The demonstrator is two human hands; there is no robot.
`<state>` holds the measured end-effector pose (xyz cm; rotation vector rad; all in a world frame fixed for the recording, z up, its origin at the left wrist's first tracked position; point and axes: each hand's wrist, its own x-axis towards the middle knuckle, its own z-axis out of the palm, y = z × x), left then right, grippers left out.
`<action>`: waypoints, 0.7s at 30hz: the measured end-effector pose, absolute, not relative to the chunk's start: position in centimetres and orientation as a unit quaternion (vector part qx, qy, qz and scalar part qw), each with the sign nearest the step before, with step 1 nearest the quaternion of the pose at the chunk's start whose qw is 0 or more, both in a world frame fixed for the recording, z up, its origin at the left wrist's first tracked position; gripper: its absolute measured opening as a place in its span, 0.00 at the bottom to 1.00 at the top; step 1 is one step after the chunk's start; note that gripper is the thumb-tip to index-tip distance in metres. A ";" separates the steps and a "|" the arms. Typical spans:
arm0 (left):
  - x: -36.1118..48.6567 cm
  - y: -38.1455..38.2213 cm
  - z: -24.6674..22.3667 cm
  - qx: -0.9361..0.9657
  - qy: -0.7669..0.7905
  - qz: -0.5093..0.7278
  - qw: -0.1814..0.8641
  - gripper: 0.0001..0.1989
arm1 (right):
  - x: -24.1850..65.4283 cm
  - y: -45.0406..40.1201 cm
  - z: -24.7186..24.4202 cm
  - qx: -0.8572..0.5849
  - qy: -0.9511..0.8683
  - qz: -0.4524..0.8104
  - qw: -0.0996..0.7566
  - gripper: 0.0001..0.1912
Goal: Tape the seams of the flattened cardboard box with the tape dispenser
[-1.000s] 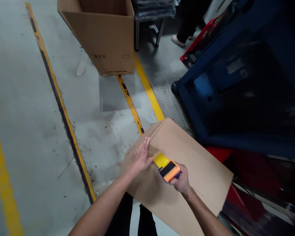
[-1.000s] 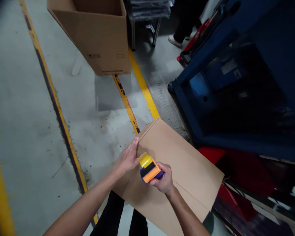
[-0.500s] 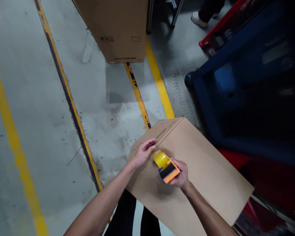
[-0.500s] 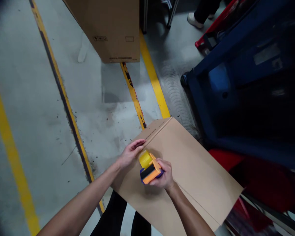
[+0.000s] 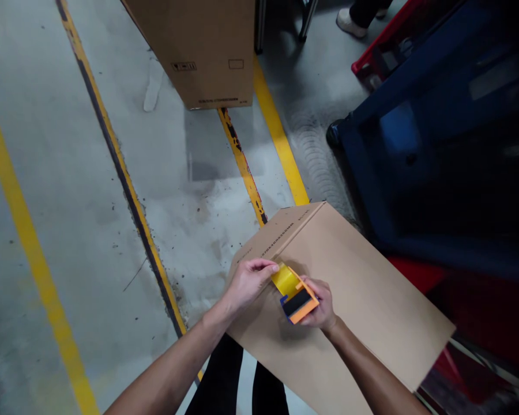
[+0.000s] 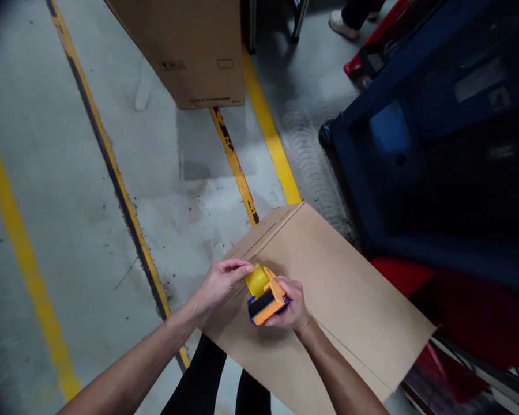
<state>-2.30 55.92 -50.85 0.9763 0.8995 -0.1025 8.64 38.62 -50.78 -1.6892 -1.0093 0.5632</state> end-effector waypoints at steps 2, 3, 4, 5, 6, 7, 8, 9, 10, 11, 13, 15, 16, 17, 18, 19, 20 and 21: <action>-2.4 55.5 -50.8 0.504 0.414 -0.032 0.757 0.14 | 8.6 38.5 -51.1 -0.711 -0.412 0.239 0.516 0.35; -2.5 55.3 -50.7 0.546 0.409 -0.018 0.731 0.13 | 8.5 38.4 -51.2 -0.718 -0.404 0.244 0.512 0.35; -2.6 55.2 -50.5 0.593 0.402 -0.003 0.697 0.12 | 8.4 38.4 -51.2 -0.725 -0.394 0.252 0.505 0.36; -2.7 55.1 -50.3 0.636 0.395 0.013 0.662 0.12 | 8.3 38.3 -51.1 -0.733 -0.381 0.262 0.499 0.37; -2.7 55.1 -50.1 0.671 0.387 0.030 0.632 0.11 | 8.2 38.3 -51.0 -0.740 -0.369 0.272 0.492 0.37; -2.8 55.3 -49.8 0.697 0.376 0.049 0.609 0.11 | 8.2 38.3 -50.9 -0.748 -0.356 0.282 0.484 0.37; -2.7 55.6 -49.5 0.713 0.367 0.069 0.594 0.10 | 8.1 38.3 -50.7 -0.756 -0.341 0.291 0.477 0.37; -2.6 55.9 -49.2 0.722 0.362 0.085 0.583 0.10 | 8.0 38.3 -50.4 -0.765 -0.326 0.299 0.468 0.37; -2.5 56.4 -48.9 0.728 0.360 0.096 0.576 0.10 | 8.0 38.4 -50.1 -0.775 -0.311 0.306 0.457 0.36; -2.4 56.9 -48.6 0.730 0.359 0.101 0.573 0.10 | 8.0 38.5 -49.7 -0.785 -0.296 0.315 0.443 0.36; -2.1 57.7 -47.8 0.729 0.369 0.102 0.568 0.09 | 8.1 39.1 -48.8 -0.806 -0.267 0.334 0.409 0.35; -1.8 58.4 -47.0 0.725 0.381 0.104 0.564 0.09 | 8.4 39.8 -47.7 -0.825 -0.239 0.358 0.367 0.33; -1.7 58.7 -46.7 0.723 0.385 0.107 0.564 0.09 | 8.5 40.2 -47.2 -0.831 -0.226 0.370 0.349 0.32; -1.6 59.0 -46.3 0.719 0.388 0.111 0.565 0.08 | 8.6 40.4 -46.6 -0.836 -0.215 0.382 0.331 0.32; -1.5 59.3 -46.1 0.714 0.391 0.115 0.570 0.08 | 8.7 40.5 -46.1 -0.840 -0.206 0.391 0.315 0.31; -1.4 59.7 -45.9 0.703 0.396 0.117 0.578 0.08 | 8.7 40.5 -45.7 -0.844 -0.199 0.398 0.301 0.31; -1.4 60.1 -45.9 0.689 0.408 0.120 0.587 0.08 | 8.8 40.2 -45.3 -0.848 -0.192 0.402 0.286 0.31; -1.3 60.6 -46.0 0.672 0.425 0.123 0.593 0.07 | 8.7 39.8 -45.1 -0.854 -0.186 0.405 0.270 0.31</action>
